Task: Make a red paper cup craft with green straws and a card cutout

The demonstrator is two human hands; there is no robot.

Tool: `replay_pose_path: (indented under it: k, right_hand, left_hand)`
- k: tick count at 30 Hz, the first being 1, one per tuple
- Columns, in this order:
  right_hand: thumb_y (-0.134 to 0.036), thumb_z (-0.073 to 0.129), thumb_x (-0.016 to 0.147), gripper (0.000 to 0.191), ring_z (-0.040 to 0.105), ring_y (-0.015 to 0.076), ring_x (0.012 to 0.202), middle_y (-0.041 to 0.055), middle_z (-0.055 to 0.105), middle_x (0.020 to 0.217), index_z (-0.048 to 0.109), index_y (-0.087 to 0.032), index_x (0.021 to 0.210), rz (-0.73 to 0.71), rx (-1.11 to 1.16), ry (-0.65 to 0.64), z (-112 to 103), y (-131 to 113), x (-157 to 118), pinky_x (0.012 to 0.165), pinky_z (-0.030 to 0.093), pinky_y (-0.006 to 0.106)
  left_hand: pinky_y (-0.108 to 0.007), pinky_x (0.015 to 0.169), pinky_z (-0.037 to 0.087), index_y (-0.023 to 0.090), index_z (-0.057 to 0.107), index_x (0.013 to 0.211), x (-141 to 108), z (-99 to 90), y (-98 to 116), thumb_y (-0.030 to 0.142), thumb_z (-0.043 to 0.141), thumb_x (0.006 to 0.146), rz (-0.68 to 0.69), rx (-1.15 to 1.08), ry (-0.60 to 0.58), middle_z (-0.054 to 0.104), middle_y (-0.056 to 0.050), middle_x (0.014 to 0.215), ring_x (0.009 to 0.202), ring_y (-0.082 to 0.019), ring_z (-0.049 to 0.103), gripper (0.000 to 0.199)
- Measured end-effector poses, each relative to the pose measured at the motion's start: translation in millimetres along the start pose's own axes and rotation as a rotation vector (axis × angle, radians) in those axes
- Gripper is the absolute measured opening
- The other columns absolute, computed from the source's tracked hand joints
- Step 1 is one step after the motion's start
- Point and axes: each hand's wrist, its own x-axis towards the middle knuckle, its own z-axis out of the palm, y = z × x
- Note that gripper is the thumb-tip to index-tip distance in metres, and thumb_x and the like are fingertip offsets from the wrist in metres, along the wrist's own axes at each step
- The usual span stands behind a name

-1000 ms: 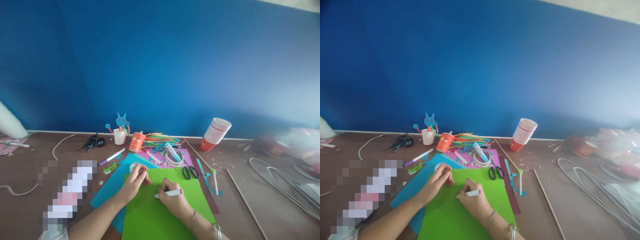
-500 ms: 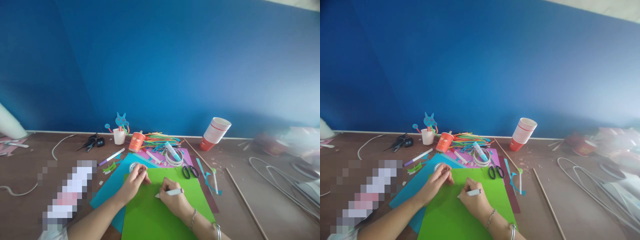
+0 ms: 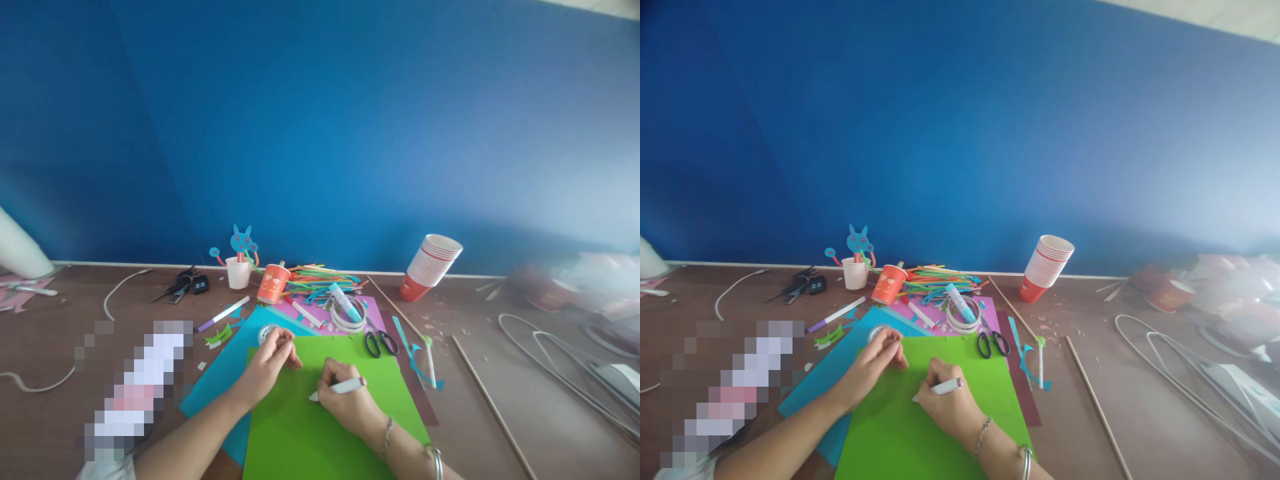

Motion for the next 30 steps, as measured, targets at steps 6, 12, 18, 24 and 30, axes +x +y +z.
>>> replay_pose_path:
  k: [6,12,18,24,30]
  right_hand:
    - [-0.010,0.050,0.068,0.020,0.040,0.0095,0.045,-0.0064,0.044,0.048,0.040,-0.022,0.055,-0.006,0.032,0.023,-0.1,-2.2,1.4,0.042,0.030,0.020]
    - [-0.012,0.050,0.069,0.020,0.039,0.0096,0.045,-0.0067,0.042,0.048,0.039,-0.022,0.055,0.039,-0.004,0.072,1.9,-2.6,2.5,0.042,0.029,0.020]
    - [-0.011,0.051,0.067,0.020,0.040,0.0092,0.045,-0.0062,0.045,0.049,0.041,-0.022,0.055,0.029,0.022,0.005,0.9,-3.0,0.5,0.041,0.029,0.019]
    - [-0.009,0.051,0.069,0.021,0.039,0.0087,0.045,-0.0069,0.043,0.048,0.041,-0.022,0.055,0.030,0.019,0.048,0.5,-4.2,1.6,0.042,0.030,0.019]
    - [-0.010,0.051,0.069,0.021,0.040,0.0087,0.045,-0.0071,0.044,0.048,0.041,-0.022,0.055,0.029,0.030,0.018,1.2,-3.1,1.3,0.041,0.030,0.019]
  left_hand:
    - [-0.034,0.074,0.049,0.023,0.047,0.095,0.0,0.3,1.0,0.043,0.053,0.086,0.001,-0.006,0.005,0.055,0.005,0.071,0.071,-0.016,0.059,0.023]
    - [-0.033,0.074,0.049,0.023,0.048,0.095,0.3,-0.1,0.2,0.043,0.053,0.086,0.003,-0.005,0.004,0.056,0.005,0.072,0.071,-0.017,0.060,0.023]
    - [-0.034,0.074,0.049,0.023,0.049,0.094,0.2,0.3,1.0,0.043,0.053,0.086,0.003,-0.001,0.008,0.056,0.004,0.071,0.071,-0.018,0.061,0.022]
    - [-0.034,0.075,0.049,0.023,0.048,0.094,0.1,0.2,1.5,0.043,0.052,0.087,0.001,0.023,0.008,0.057,0.004,0.072,0.072,-0.018,0.062,0.022]
    - [-0.035,0.075,0.049,0.023,0.048,0.094,-0.8,0.5,1.3,0.043,0.053,0.086,-0.002,0.009,0.009,0.056,0.004,0.071,0.072,-0.018,0.062,0.021]
